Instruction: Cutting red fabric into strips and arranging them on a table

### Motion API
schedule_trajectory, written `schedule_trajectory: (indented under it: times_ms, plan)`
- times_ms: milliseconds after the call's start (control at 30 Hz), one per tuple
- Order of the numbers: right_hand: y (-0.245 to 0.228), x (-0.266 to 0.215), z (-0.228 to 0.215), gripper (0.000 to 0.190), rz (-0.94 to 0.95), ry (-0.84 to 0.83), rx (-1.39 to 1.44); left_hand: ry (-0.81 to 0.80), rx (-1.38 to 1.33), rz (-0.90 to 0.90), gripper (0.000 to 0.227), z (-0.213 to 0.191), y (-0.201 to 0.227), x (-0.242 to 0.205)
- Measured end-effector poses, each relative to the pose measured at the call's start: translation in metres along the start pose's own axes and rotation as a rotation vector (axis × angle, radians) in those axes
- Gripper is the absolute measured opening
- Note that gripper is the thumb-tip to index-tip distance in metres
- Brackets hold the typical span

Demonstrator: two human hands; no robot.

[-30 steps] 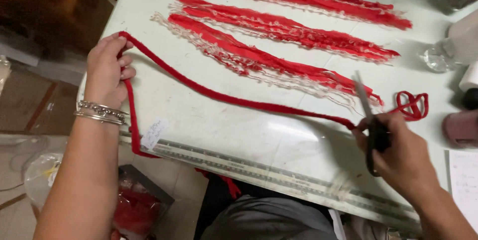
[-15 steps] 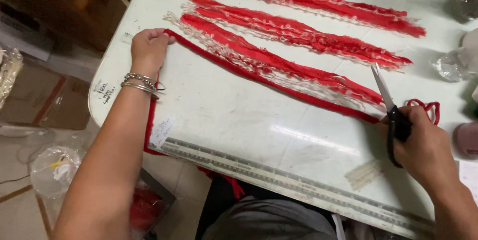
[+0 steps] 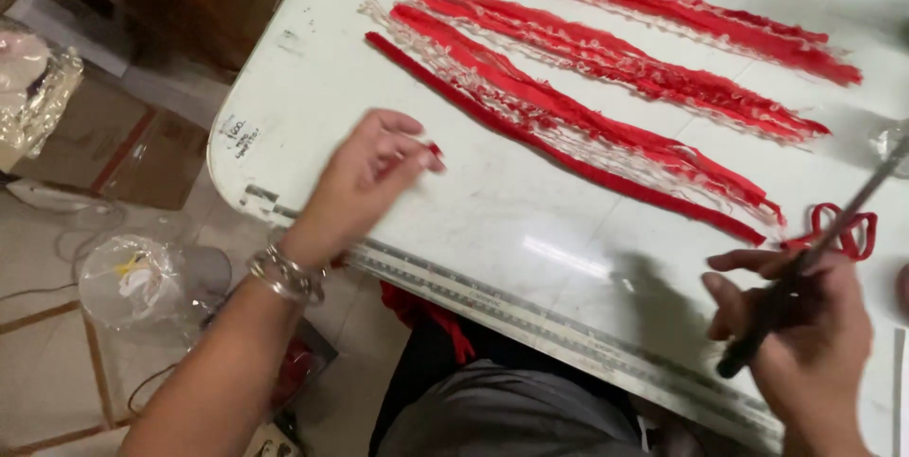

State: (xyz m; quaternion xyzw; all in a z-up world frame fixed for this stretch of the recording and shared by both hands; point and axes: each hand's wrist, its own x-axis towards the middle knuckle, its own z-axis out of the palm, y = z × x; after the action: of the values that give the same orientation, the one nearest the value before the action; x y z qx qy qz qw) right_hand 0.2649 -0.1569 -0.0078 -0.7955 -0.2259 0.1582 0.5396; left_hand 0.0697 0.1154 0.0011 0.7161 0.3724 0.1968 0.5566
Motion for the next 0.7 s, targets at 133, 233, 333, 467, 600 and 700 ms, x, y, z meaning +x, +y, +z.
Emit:
schedule_trajectory:
  times_ms: [133,233,333,467,600,700]
  plan:
    - [-0.014,-0.018,0.048,0.036,-0.001,-0.239,0.167,-0.281,0.046,0.098,0.026,0.021,0.008,-0.052]
    - [-0.034,-0.030,0.076,0.033,-0.018,-0.402,0.239,-0.314,0.046,0.141,0.027,0.029,0.006,-0.071]
    - [-0.049,-0.040,0.093,0.031,-0.018,-0.483,0.224,-0.323,0.107,0.174,0.029,0.034,-0.001,-0.083]
    - [-0.058,-0.052,0.097,0.031,-0.003,-0.482,0.106,-0.339,0.104,0.231,0.032,0.037,-0.008,-0.097]
    - [-0.039,-0.056,0.086,0.024,-0.055,-0.457,0.046,-0.420,0.009,0.252,0.042,0.020,-0.025,-0.105]
    - [-0.026,-0.048,0.067,0.034,-0.196,-0.354,-0.024,-0.462,-0.040,0.253,0.027,-0.004,-0.058,-0.106]
